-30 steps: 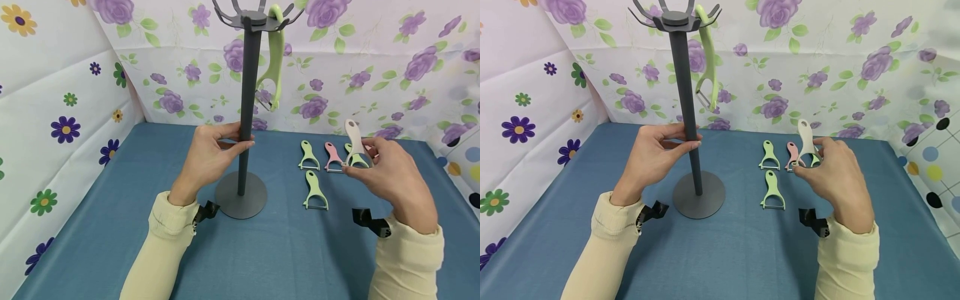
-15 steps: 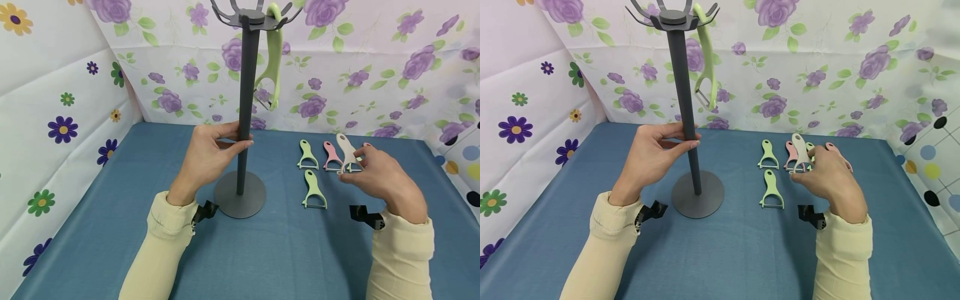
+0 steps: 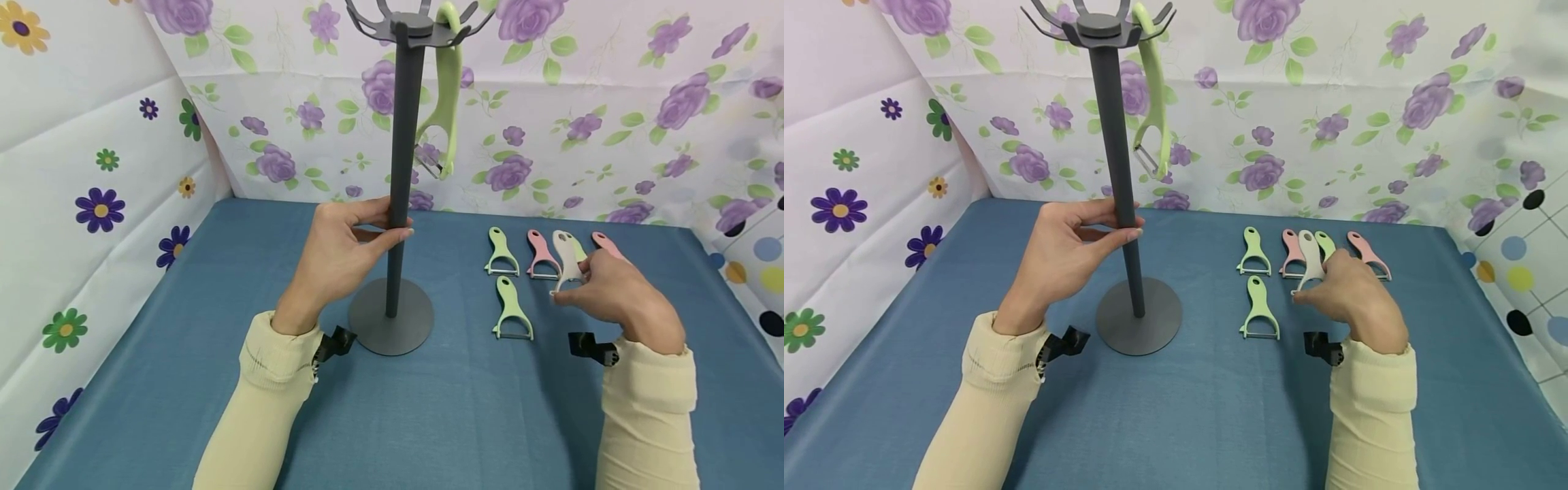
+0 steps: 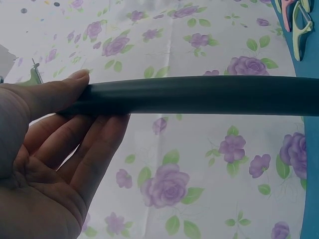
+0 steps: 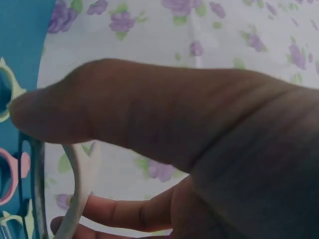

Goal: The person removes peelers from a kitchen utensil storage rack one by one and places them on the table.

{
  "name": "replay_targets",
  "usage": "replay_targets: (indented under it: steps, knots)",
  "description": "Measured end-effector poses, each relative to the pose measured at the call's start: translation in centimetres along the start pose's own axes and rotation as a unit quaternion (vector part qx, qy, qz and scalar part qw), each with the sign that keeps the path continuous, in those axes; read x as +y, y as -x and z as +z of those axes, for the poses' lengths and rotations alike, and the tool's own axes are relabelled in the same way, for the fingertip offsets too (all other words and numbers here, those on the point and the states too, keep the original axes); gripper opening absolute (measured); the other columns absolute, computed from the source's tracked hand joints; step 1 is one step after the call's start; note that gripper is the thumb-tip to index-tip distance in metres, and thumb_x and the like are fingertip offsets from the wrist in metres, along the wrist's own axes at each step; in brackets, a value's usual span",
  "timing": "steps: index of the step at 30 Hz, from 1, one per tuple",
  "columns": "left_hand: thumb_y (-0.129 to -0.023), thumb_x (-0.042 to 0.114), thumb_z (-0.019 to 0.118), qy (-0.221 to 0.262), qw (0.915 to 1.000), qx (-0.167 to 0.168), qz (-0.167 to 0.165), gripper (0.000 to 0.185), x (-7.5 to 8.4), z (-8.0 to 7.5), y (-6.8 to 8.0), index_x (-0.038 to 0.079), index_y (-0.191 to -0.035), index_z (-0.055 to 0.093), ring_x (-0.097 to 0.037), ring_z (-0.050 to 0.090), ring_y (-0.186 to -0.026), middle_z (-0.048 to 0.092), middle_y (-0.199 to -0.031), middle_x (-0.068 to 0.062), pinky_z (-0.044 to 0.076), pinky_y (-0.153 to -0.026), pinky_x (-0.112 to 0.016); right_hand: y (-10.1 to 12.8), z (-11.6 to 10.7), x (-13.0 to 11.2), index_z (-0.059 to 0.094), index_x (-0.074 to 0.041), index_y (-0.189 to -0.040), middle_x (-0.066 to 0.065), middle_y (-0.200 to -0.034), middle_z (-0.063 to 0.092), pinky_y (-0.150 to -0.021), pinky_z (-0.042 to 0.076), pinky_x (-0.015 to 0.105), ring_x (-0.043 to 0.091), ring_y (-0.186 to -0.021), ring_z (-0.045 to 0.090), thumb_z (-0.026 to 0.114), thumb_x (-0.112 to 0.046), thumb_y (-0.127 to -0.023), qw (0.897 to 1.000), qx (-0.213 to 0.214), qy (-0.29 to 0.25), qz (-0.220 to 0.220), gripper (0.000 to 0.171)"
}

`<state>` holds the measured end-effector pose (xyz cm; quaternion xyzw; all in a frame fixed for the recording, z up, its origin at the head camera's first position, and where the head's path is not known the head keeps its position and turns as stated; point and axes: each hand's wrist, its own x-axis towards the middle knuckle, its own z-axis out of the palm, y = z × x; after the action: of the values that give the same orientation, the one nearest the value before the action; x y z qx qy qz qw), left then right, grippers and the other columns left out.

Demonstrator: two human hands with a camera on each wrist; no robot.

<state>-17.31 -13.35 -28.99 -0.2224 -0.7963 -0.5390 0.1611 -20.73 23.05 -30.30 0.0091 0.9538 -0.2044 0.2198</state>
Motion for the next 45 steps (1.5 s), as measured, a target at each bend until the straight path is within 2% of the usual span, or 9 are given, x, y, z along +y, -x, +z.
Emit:
replay_targets:
  steps: [3,6,9,13,17,20,29,39,45]
  knots:
    - [-0.092,0.012,0.078,0.002,1.0000,0.000,0.000,0.035,0.0,0.0,0.0,0.010,-0.127,0.073,-0.011,0.075,-0.094,0.079,-0.105,-0.006,0.064,-0.080,-0.026,-0.2,0.0,0.2,0.030,0.018,-0.147,0.037,-0.139,0.041,-0.076,0.055,0.048,0.044,-0.111,0.051,0.074,-0.045,-0.091,1.000,-0.012,0.007,0.015,0.095]
    - [-0.092,0.012,0.078,0.004,1.0000,0.001,0.001,0.034,0.0,0.0,0.0,0.010,-0.126,0.073,-0.010,0.075,-0.093,0.080,-0.104,-0.006,0.064,-0.079,-0.026,-0.8,0.1,0.4,0.048,0.015,-0.129,0.029,-0.108,0.054,-0.067,0.051,0.042,0.038,-0.093,0.055,0.074,-0.048,-0.089,0.999,-0.023,0.020,0.020,0.079]
    - [-0.092,0.012,0.078,0.005,1.0000,0.001,0.001,0.034,0.0,0.0,0.0,0.010,-0.126,0.074,-0.010,0.075,-0.093,0.079,-0.104,-0.006,0.064,-0.080,-0.026,-1.4,0.3,0.6,0.055,0.008,-0.112,0.015,-0.088,0.051,-0.061,0.044,0.035,0.027,-0.079,0.051,0.075,-0.049,-0.088,0.999,-0.029,0.031,0.015,0.065]
    - [-0.092,0.012,0.078,0.005,1.0000,-0.001,-0.002,0.035,0.0,0.0,0.0,0.010,-0.126,0.073,-0.011,0.075,-0.094,0.079,-0.105,-0.006,0.064,-0.080,-0.026,-1.9,0.5,0.9,0.058,0.008,-0.111,0.015,-0.093,0.058,-0.062,0.047,0.034,0.027,-0.082,0.056,0.078,-0.048,-0.086,0.998,-0.042,0.038,0.013,0.065]
    - [-0.092,0.012,0.078,0.004,1.0000,-0.001,-0.003,0.035,-0.1,0.0,0.0,0.011,-0.126,0.073,-0.011,0.075,-0.094,0.079,-0.105,-0.006,0.064,-0.079,-0.026,-2.3,0.8,1.1,0.062,-0.001,-0.089,0.007,-0.077,0.057,-0.060,0.046,0.033,0.024,-0.075,0.058,0.080,-0.045,-0.084,0.997,-0.055,0.044,0.011,0.048]
    - [-0.092,0.013,0.078,0.004,1.0000,0.000,-0.003,0.035,-0.1,0.0,0.0,0.010,-0.126,0.073,-0.010,0.075,-0.094,0.079,-0.105,-0.006,0.064,-0.080,-0.026,-2.5,1.1,1.3,0.063,-0.005,-0.083,0.003,-0.069,0.054,-0.058,0.046,0.032,0.020,-0.069,0.057,0.081,-0.043,-0.084,0.997,-0.060,0.046,0.014,0.042]
    - [-0.092,0.013,0.078,0.008,1.0000,0.001,-0.003,0.035,0.1,0.0,0.0,0.011,-0.127,0.073,-0.011,0.075,-0.094,0.079,-0.106,-0.007,0.064,-0.080,-0.027,-3.0,1.8,1.7,0.069,-0.003,-0.094,0.014,-0.093,0.067,-0.064,0.053,0.034,0.029,-0.083,0.065,0.082,-0.044,-0.082,0.996,-0.080,0.040,0.028,0.045]
    - [-0.092,0.012,0.077,0.008,0.9999,0.001,-0.006,0.035,0.1,0.0,0.0,0.010,-0.127,0.073,-0.010,0.075,-0.094,0.079,-0.106,-0.007,0.064,-0.080,-0.027,-3.8,2.8,2.0,0.060,-0.009,-0.071,0.003,-0.072,0.051,-0.061,0.048,0.031,0.025,-0.074,0.059,0.085,-0.036,-0.082,0.995,-0.089,0.026,0.044,0.038]
    - [-0.092,0.013,0.077,0.006,1.0000,0.001,-0.004,0.035,0.1,0.0,0.0,0.010,-0.127,0.073,-0.010,0.075,-0.094,0.079,-0.106,-0.006,0.064,-0.080,-0.026,-4.3,3.1,2.3,0.062,-0.007,-0.074,0.004,-0.071,0.051,-0.058,0.043,0.031,0.023,-0.070,0.056,0.086,-0.037,-0.081,0.993,-0.099,0.035,0.055,0.039]
